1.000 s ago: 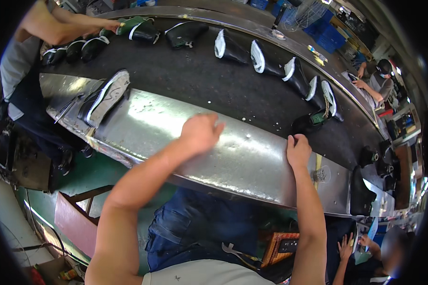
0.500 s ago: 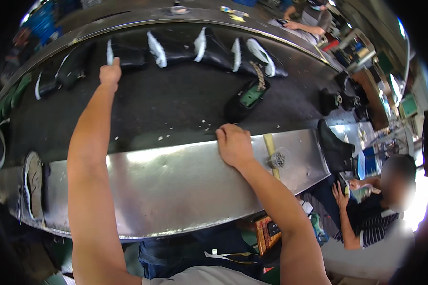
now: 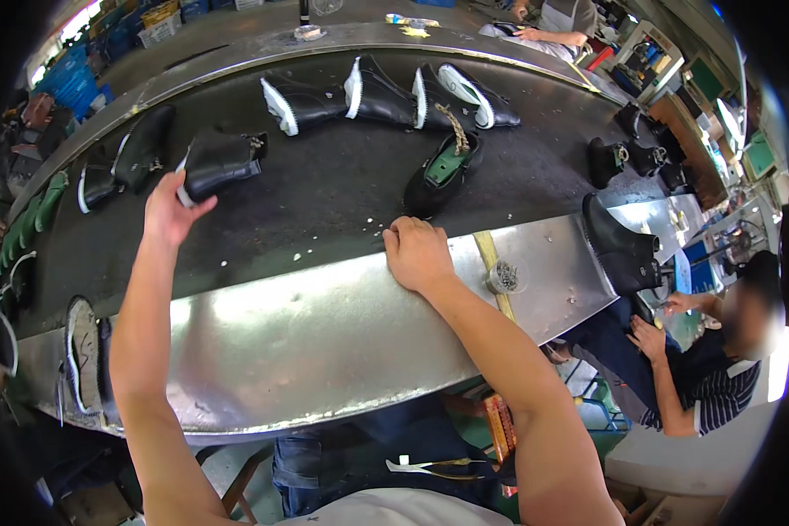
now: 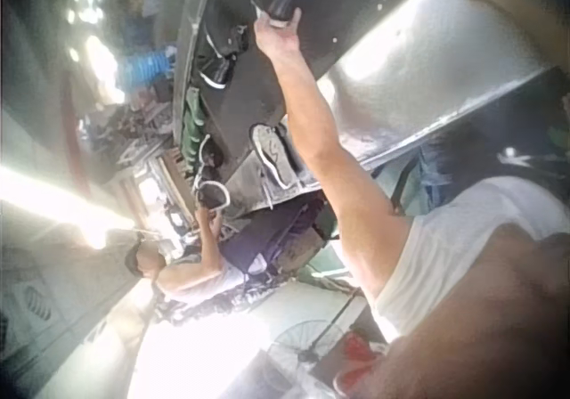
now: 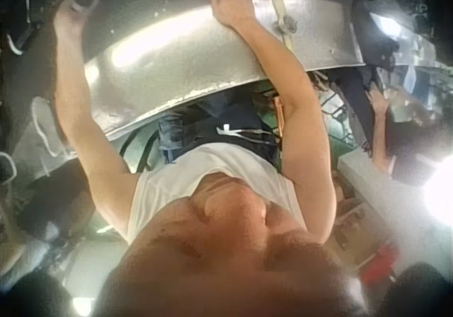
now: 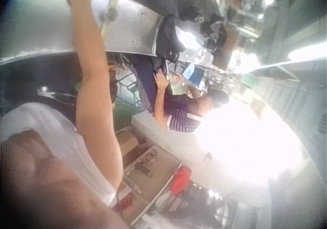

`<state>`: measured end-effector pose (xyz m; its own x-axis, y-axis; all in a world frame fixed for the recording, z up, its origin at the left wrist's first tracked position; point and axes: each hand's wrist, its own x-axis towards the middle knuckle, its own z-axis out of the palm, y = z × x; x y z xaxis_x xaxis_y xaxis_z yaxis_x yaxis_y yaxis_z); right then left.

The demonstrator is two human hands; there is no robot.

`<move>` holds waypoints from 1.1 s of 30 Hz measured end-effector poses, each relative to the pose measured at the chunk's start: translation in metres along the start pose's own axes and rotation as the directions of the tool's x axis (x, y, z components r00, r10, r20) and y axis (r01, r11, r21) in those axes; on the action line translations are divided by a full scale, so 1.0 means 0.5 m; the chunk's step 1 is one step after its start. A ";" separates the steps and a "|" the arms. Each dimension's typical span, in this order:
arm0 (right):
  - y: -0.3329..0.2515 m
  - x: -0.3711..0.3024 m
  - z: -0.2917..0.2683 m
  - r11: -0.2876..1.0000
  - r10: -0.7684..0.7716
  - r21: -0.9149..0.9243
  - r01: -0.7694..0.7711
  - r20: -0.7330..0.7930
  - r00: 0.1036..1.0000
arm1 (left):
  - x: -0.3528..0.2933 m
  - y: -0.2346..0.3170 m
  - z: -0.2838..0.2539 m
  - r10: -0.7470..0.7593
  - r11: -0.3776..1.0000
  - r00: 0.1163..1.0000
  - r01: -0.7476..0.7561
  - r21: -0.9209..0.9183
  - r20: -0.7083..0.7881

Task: Trimming excess material from the edges of shoe soles using a hand tool at a conveyor line.

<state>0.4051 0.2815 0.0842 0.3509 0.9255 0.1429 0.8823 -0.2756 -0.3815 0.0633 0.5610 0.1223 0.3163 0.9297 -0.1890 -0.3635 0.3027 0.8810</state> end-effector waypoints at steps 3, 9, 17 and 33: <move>-0.012 0.004 0.005 0.999 0.020 -0.034 -0.020 -0.009 1.000 | -0.231 -0.006 0.011 0.109 0.994 0.994 -0.109 -0.001 -0.012; -0.002 -0.004 0.003 1.000 0.006 0.007 -0.006 -0.071 0.997 | -0.684 -0.064 0.132 0.351 -0.200 0.633 -0.669 0.716 0.690; 0.020 -0.019 0.013 0.996 -0.065 0.051 0.076 -0.193 0.979 | -0.623 0.054 0.097 -0.189 -0.318 0.975 -0.170 0.933 0.113; 0.037 -0.760 -0.077 0.865 -0.430 0.297 0.404 0.026 0.902 | -1.061 -0.200 -0.018 0.108 0.400 0.946 -0.324 0.857 0.307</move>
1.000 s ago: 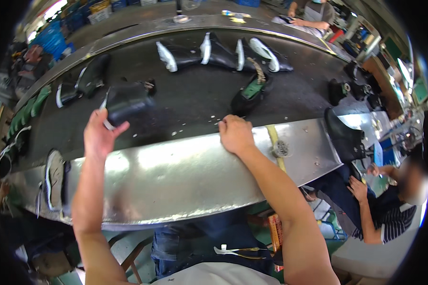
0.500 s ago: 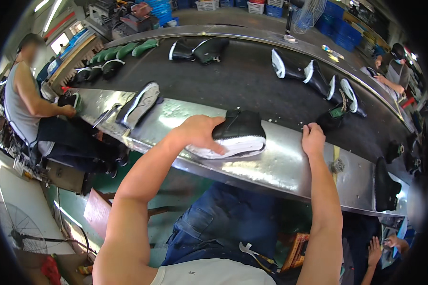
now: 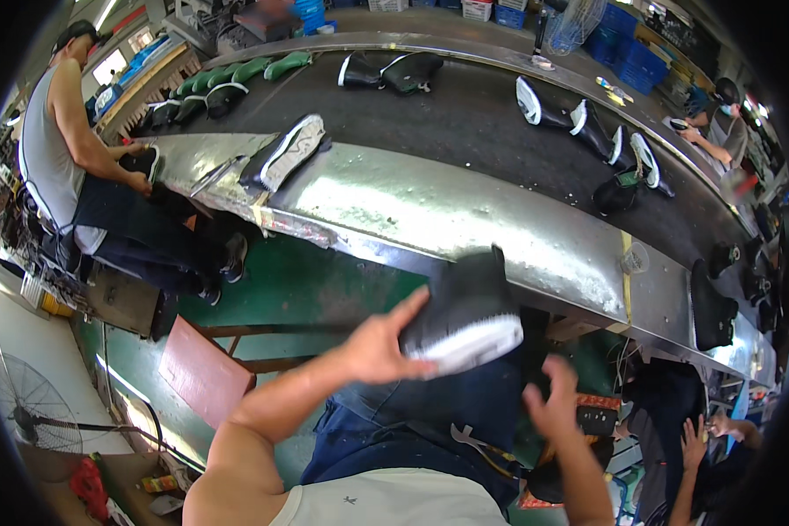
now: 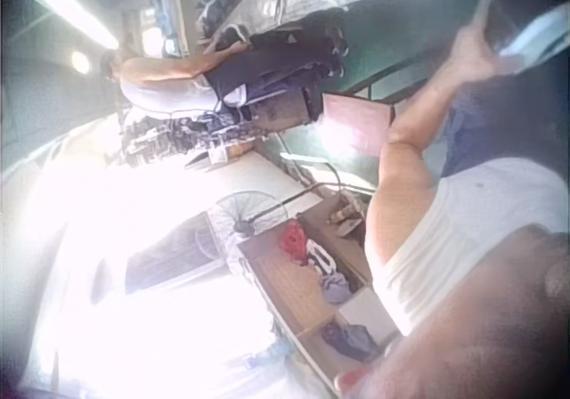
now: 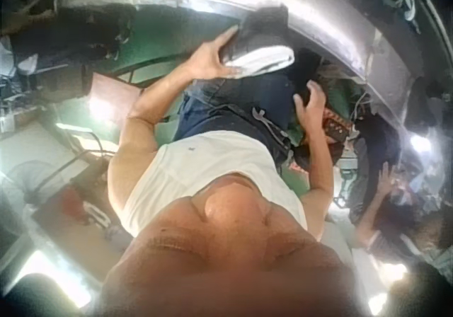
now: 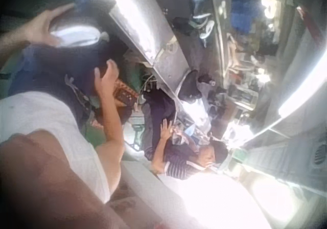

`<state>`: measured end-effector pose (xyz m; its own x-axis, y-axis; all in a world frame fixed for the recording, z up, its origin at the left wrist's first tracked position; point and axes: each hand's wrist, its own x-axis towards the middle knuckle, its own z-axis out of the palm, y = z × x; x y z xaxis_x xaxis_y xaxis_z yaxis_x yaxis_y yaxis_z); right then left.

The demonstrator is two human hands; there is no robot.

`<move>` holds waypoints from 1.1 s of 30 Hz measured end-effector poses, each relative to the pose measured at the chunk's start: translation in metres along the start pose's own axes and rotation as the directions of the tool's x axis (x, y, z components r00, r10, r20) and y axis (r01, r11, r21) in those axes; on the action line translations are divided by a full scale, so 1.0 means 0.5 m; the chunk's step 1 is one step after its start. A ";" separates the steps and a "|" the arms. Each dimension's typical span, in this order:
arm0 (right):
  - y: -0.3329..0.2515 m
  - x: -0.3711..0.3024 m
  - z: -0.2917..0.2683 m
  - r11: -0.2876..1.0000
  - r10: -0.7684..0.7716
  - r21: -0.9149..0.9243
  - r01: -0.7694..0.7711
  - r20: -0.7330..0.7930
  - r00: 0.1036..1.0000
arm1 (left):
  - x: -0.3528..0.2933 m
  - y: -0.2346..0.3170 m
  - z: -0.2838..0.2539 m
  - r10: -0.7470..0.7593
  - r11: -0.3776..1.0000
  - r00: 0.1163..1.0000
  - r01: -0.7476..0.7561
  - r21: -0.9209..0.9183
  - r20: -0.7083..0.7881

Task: Trimming excess material from the edges of shoe soles using a hand tool at a conveyor line.

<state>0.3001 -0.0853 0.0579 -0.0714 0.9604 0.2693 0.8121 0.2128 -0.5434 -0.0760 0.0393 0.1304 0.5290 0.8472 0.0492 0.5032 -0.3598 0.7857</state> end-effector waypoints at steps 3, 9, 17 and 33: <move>-0.039 -0.212 0.044 0.970 0.204 0.037 -0.240 0.411 0.888 | -0.071 0.003 0.119 -0.279 0.938 0.887 0.334 -0.094 0.367; -0.092 -0.254 0.039 0.964 0.265 -0.146 -0.224 0.622 0.736 | -0.065 -0.058 0.340 -0.113 0.946 0.926 -0.010 0.323 0.360; -0.099 -0.209 -0.014 0.912 0.354 -0.153 -0.380 0.758 0.547 | 0.167 -0.002 0.399 -0.324 0.936 0.773 0.177 0.306 0.545; -0.148 -0.115 0.055 0.517 0.216 0.511 -0.686 0.698 0.683 | -0.100 -0.170 0.143 -0.273 0.540 0.961 0.117 -0.833 -0.042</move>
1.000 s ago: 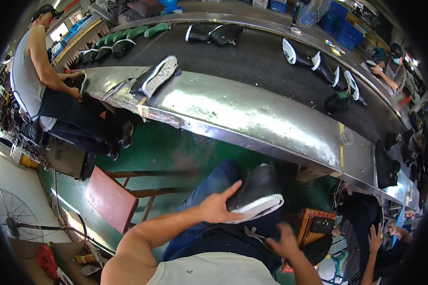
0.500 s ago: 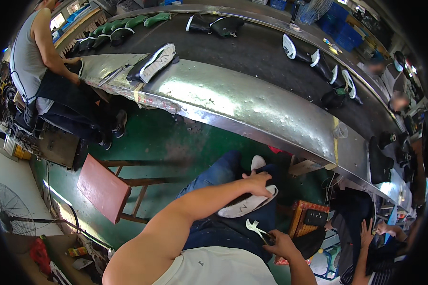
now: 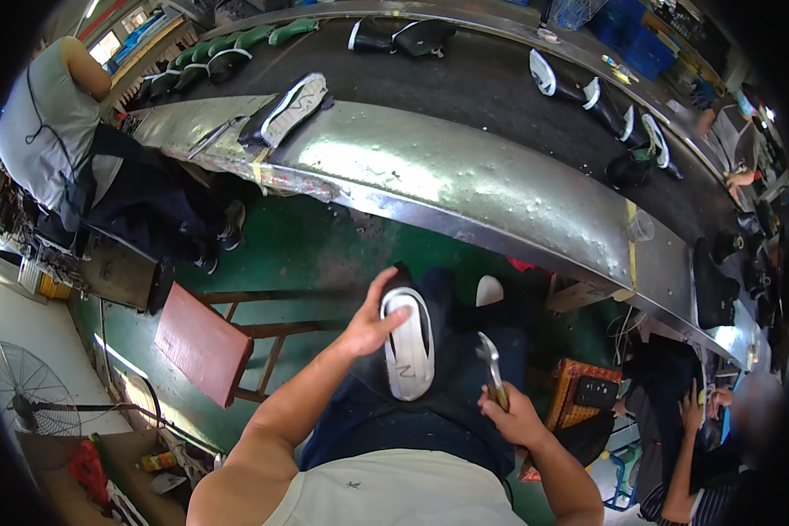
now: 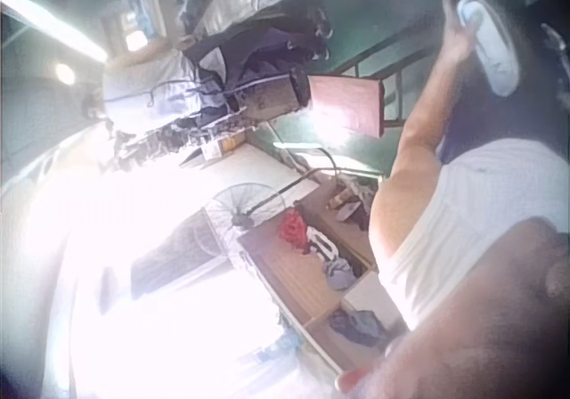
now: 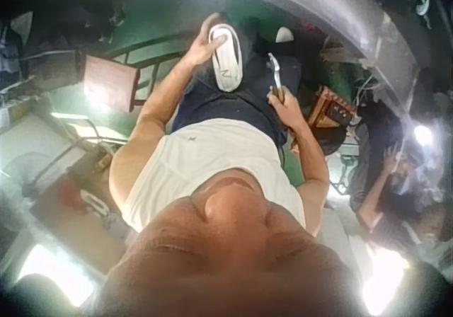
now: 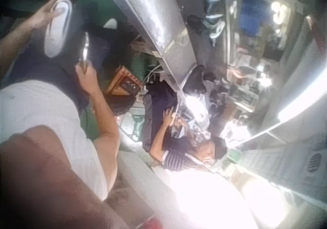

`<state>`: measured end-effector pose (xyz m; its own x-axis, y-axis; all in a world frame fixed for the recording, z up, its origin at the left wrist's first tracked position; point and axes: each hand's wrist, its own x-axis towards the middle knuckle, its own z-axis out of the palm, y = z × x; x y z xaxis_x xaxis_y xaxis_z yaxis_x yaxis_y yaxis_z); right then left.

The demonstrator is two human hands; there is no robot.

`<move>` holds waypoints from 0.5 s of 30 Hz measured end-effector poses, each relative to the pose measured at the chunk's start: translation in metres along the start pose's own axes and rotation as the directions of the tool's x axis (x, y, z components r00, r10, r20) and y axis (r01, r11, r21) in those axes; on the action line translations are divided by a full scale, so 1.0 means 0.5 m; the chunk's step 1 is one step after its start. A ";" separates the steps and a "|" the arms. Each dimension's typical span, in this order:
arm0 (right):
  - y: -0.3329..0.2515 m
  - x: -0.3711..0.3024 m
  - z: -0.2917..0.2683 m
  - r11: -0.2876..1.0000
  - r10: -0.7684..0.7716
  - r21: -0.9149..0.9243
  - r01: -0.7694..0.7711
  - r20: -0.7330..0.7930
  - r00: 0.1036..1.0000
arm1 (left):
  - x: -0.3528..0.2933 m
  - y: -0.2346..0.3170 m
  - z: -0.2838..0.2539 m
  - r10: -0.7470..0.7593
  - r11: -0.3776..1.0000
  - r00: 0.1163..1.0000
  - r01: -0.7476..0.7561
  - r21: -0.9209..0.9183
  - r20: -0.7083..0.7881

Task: Trimming excess material from the edges of shoe soles using a hand tool at a conveyor line.

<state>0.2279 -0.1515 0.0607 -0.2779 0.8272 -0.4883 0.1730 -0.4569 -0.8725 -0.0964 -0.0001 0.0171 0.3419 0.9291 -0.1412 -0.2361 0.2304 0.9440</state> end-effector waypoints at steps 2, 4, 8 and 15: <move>-0.042 0.043 0.027 0.969 -0.070 -0.238 0.070 0.009 0.998 | 0.003 -0.038 -0.029 0.095 0.989 0.976 -0.070 0.131 -0.194; -0.077 0.080 0.045 0.967 -0.053 -0.245 0.067 0.061 0.997 | -0.001 -0.010 -0.042 -0.031 0.999 0.992 0.036 0.039 -0.124; -0.121 0.128 0.070 0.960 -0.080 -0.250 0.129 0.197 0.977 | 0.007 -0.015 -0.076 0.147 0.948 0.988 -0.125 0.292 -0.056; -0.142 0.204 0.079 0.996 0.066 -0.087 -0.035 0.389 0.919 | 0.012 0.003 -0.064 0.161 0.921 0.987 -0.146 0.362 -0.010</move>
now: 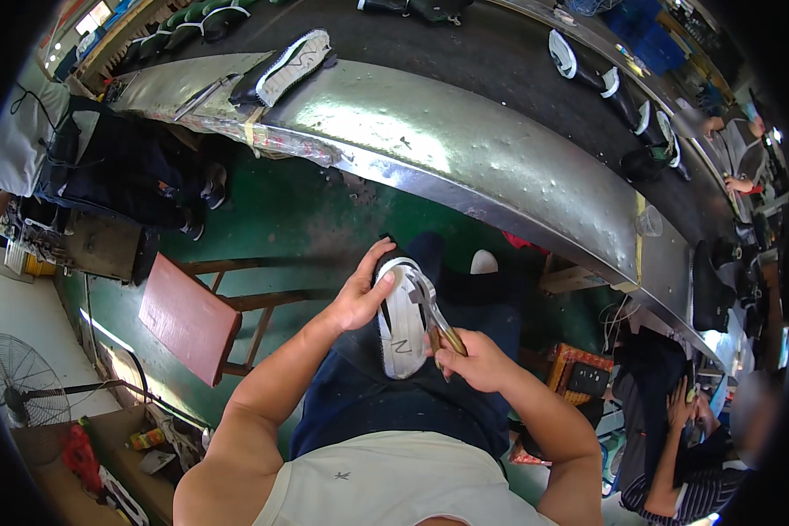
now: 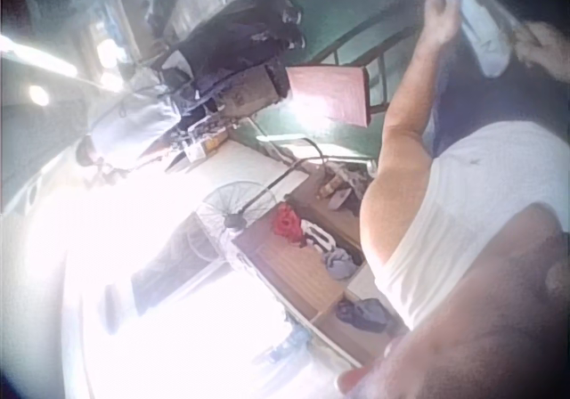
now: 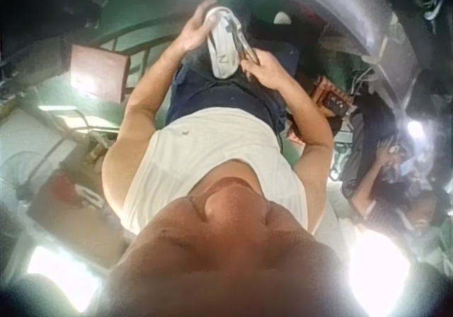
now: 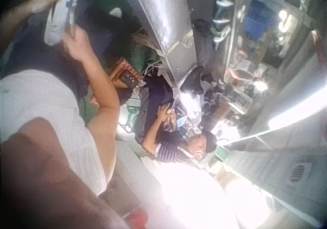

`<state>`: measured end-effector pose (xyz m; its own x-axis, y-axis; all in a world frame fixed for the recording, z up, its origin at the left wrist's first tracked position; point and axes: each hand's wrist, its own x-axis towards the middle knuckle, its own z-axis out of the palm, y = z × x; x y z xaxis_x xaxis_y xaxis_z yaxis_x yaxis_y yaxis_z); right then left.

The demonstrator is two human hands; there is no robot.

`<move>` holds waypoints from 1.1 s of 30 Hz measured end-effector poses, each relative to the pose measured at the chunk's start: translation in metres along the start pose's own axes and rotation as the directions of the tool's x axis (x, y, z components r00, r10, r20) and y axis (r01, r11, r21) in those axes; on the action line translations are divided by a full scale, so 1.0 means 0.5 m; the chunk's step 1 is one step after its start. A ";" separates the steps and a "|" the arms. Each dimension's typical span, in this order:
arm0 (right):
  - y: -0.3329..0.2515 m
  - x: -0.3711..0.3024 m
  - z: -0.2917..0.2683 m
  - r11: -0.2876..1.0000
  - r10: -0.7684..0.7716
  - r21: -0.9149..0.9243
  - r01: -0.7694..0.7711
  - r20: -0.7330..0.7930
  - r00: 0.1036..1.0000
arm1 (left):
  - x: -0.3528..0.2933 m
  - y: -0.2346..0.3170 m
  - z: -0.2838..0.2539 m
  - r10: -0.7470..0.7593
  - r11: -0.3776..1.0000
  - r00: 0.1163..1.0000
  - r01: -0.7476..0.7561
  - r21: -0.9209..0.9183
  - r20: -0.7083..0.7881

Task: Trimming excess material from the edges of shoe soles using a hand tool at a conveyor line.

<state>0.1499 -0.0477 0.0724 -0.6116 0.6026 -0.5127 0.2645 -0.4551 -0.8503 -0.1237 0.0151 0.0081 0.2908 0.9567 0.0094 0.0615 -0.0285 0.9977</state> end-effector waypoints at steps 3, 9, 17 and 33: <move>-0.009 0.021 -0.009 0.993 -0.109 0.047 0.110 -0.024 0.994 | 0.000 0.013 0.005 0.004 1.000 1.000 -0.004 0.024 0.014; -0.081 0.002 -0.041 0.983 0.087 -0.161 -0.093 -0.045 0.995 | 0.005 0.032 0.001 0.048 0.987 0.998 -0.053 0.150 0.034; 0.085 0.060 -0.015 0.684 -0.549 -0.687 0.247 -0.260 0.794 | 0.022 0.017 0.004 0.119 0.987 0.989 -0.128 0.099 0.089; -0.008 -0.053 0.039 0.750 -0.259 -0.662 -0.020 -0.321 0.911 | -0.010 0.029 0.082 -0.217 0.976 0.964 0.217 -0.013 -0.153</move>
<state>0.1505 -0.0747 0.0918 -0.3862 0.8772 -0.2853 0.7040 0.0804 -0.7057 -0.0849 -0.0020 0.0198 0.1213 0.9729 -0.1970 0.1111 0.1839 0.9766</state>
